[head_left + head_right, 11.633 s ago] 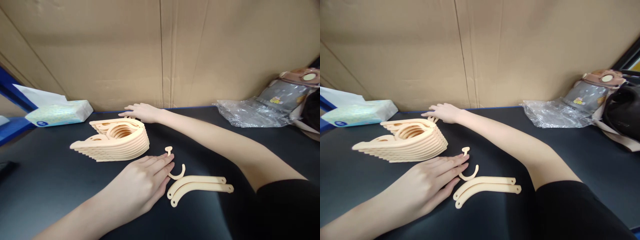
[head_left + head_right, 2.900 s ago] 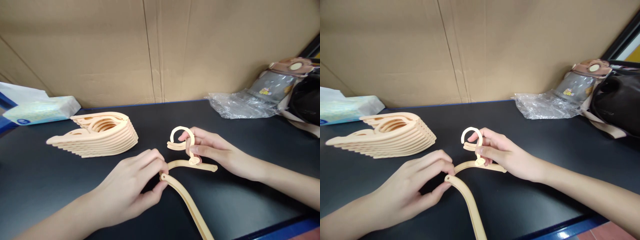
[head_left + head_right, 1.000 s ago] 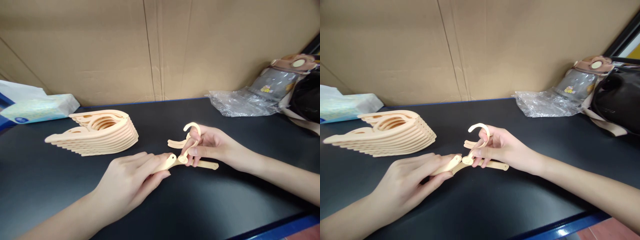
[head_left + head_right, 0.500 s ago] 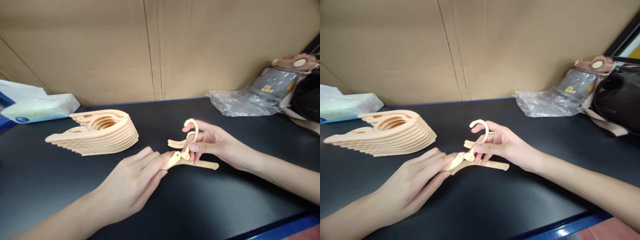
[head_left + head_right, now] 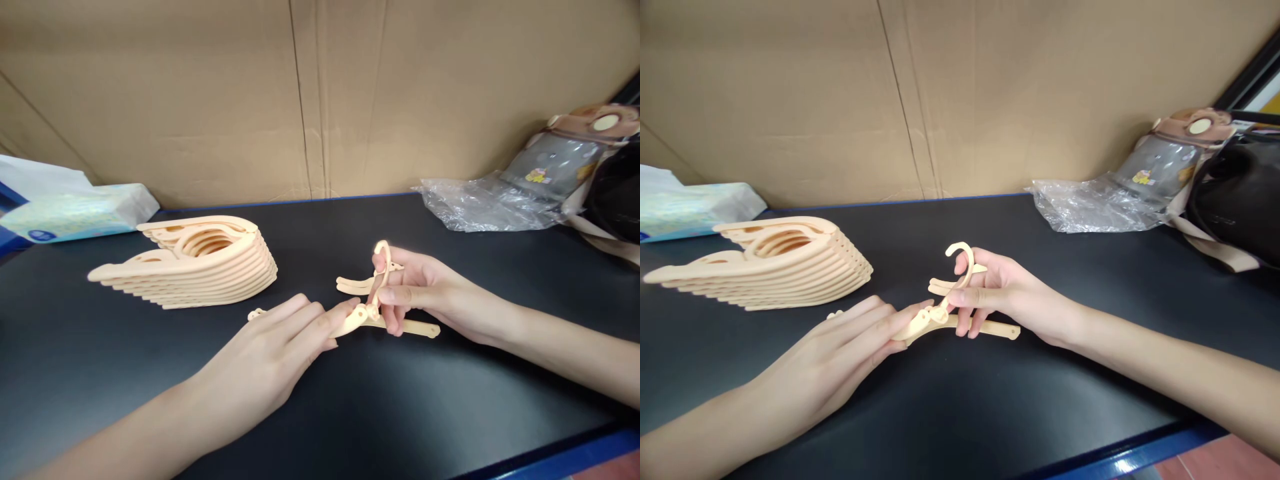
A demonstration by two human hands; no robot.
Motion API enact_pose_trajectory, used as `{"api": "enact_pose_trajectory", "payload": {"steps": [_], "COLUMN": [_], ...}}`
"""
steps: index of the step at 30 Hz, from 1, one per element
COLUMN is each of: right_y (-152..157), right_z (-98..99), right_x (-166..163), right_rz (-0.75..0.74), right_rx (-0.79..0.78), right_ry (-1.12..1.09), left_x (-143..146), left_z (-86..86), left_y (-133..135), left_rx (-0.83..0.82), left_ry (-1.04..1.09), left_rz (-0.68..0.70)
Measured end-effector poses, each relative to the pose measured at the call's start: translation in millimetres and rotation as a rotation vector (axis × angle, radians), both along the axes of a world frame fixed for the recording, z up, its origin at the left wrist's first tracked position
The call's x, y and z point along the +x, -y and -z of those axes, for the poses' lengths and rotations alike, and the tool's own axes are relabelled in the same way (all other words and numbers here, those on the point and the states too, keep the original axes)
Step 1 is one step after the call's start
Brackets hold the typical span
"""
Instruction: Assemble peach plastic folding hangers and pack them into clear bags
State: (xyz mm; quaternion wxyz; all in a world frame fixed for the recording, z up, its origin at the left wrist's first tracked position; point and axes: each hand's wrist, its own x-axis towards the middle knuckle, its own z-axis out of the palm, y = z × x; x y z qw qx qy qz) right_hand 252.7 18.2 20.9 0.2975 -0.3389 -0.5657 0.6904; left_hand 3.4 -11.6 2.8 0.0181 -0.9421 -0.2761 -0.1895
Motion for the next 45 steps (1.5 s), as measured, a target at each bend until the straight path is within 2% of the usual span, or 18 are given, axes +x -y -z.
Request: {"api": "enact_pose_trajectory", "payload": {"steps": [16,35,45], "right_y": [2.1,5.9,6.2], "right_z": [1.9,4.2,2.7], "right_x": [0.9,-0.3,-1.6], "right_rz": [0.036,0.055,0.068], "right_rx": [-0.017,0.081,0.08], "right_ry": [0.028,0.038,0.055], "left_x": [-2.5,-2.2,-2.7], "left_z": [2.1,3.2,5.1], "left_y": [-0.9,-0.3,-0.3], "left_rx": [0.137,0.18,0.229], "left_ry": [-0.022,-0.038,-0.084], "left_rz": [0.008,0.025,0.04]}}
